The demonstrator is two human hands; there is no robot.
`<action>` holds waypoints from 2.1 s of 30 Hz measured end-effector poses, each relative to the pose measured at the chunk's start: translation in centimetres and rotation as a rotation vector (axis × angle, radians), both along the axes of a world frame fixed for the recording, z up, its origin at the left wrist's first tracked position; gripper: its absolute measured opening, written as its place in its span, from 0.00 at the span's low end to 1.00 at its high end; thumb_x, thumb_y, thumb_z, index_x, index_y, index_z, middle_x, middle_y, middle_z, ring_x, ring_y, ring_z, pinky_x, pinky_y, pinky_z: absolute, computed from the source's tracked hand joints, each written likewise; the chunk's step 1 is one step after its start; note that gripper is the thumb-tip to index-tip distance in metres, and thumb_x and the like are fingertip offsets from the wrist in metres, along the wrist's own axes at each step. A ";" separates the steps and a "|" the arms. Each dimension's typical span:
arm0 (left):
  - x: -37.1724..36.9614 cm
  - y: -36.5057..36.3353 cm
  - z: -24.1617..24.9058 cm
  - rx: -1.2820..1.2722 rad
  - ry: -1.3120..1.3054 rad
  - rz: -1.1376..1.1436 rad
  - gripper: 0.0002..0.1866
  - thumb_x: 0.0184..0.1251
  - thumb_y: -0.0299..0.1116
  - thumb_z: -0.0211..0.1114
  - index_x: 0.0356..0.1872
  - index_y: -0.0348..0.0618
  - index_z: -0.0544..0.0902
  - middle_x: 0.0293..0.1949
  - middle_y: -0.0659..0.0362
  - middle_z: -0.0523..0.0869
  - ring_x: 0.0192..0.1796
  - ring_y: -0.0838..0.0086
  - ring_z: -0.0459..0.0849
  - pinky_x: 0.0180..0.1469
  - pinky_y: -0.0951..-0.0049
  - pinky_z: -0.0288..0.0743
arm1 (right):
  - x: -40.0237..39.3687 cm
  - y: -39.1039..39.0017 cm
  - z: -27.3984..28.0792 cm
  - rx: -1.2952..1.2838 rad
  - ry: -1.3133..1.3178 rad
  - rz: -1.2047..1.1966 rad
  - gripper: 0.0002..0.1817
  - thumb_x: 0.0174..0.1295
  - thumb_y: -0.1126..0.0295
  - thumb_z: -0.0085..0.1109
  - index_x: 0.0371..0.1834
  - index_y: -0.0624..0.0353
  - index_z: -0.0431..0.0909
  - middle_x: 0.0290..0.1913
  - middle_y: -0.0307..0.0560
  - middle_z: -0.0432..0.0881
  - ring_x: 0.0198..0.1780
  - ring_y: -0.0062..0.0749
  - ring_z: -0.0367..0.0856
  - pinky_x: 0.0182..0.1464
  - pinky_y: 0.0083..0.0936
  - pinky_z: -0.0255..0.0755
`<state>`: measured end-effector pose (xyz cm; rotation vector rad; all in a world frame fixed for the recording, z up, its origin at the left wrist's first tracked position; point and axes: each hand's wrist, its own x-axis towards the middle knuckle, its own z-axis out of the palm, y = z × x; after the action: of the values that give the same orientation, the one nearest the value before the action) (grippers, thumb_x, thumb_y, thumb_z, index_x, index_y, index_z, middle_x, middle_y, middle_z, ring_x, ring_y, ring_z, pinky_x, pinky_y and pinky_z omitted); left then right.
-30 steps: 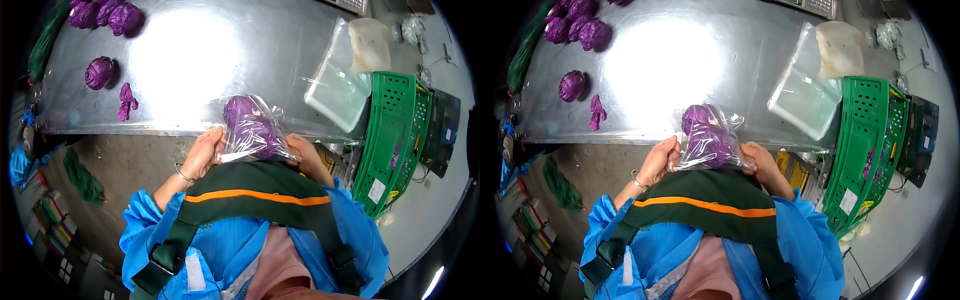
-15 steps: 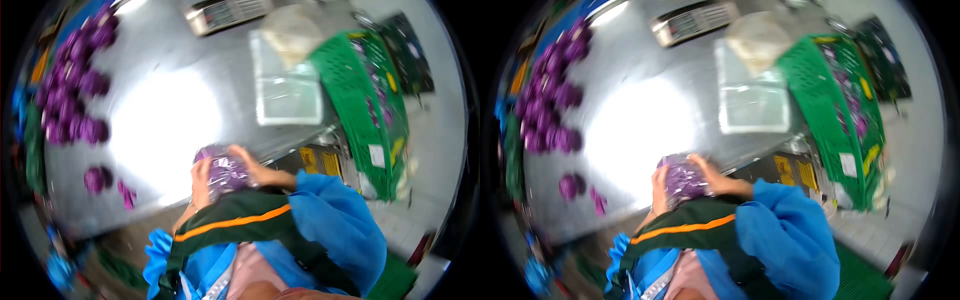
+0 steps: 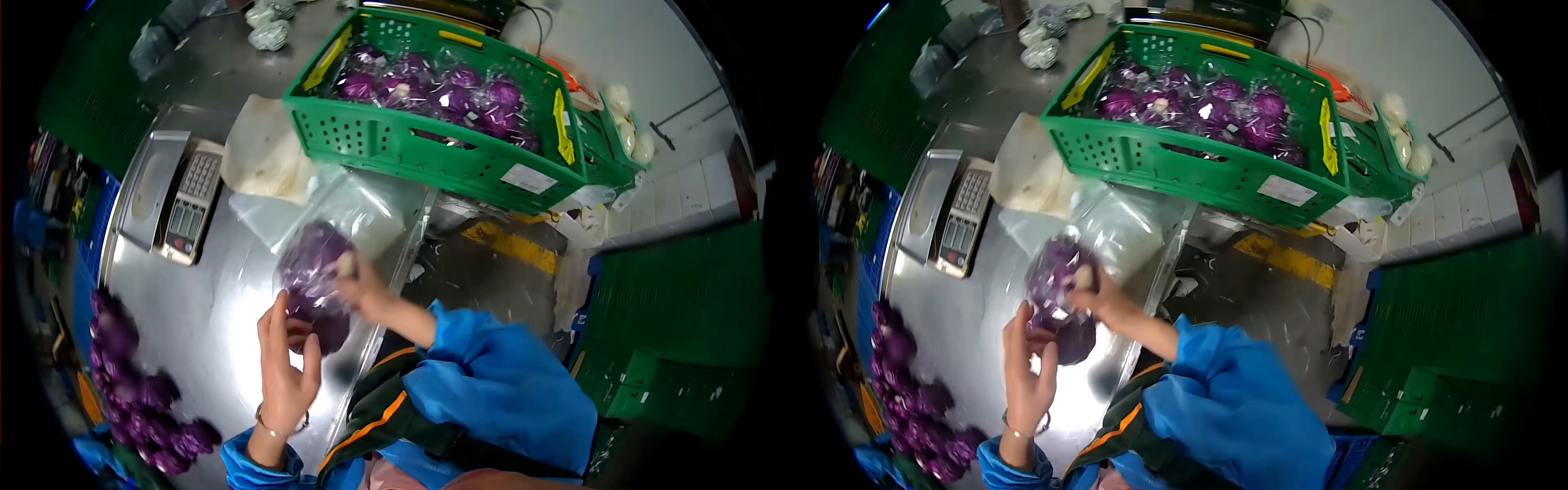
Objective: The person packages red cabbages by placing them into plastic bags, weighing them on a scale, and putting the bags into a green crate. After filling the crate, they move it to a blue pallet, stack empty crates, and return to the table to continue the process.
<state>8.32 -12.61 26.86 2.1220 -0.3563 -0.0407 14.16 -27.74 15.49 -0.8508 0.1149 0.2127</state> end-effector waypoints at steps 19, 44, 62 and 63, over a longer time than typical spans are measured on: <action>1.8 -0.8 -15.1 0.371 -0.650 0.181 0.22 0.58 0.22 0.50 0.57 0.29 0.67 0.44 0.46 0.76 0.44 0.61 0.77 0.46 0.66 0.73 | 12.0 -38.9 5.6 -1.652 -0.191 0.368 0.51 0.42 0.57 0.72 0.69 0.61 0.52 0.62 0.60 0.66 0.63 0.43 0.66 0.63 0.30 0.60; 32.1 -35.4 -2.9 0.483 -0.513 -1.009 0.33 0.52 0.28 0.63 0.63 0.45 0.64 0.60 0.50 0.69 0.61 0.55 0.69 0.63 0.60 0.60 | 14.3 -43.6 2.5 -1.608 -0.334 0.417 0.49 0.45 0.49 0.67 0.64 0.65 0.51 0.58 0.68 0.65 0.56 0.57 0.71 0.55 0.38 0.67; 46.0 -25.1 -2.3 0.710 -1.083 -0.175 0.16 0.55 0.39 0.66 0.42 0.41 0.80 0.45 0.49 0.81 0.51 0.58 0.76 0.53 0.63 0.69 | 10.1 -54.2 5.9 -1.335 0.208 -0.795 0.27 0.59 0.63 0.58 0.60 0.61 0.66 0.50 0.46 0.73 0.44 0.25 0.74 0.42 0.20 0.71; 50.1 -20.5 -4.8 0.726 -0.996 -0.033 0.19 0.56 0.41 0.65 0.44 0.39 0.79 0.44 0.47 0.82 0.49 0.56 0.77 0.50 0.62 0.70 | 8.7 -53.1 3.4 -1.471 0.210 -0.681 0.27 0.59 0.65 0.58 0.61 0.63 0.65 0.46 0.45 0.74 0.41 0.22 0.74 0.38 0.17 0.69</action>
<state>58.44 -33.14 22.08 2.7086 -1.0780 1.0357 22.90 -80.80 18.89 -2.1715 0.8081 -0.5176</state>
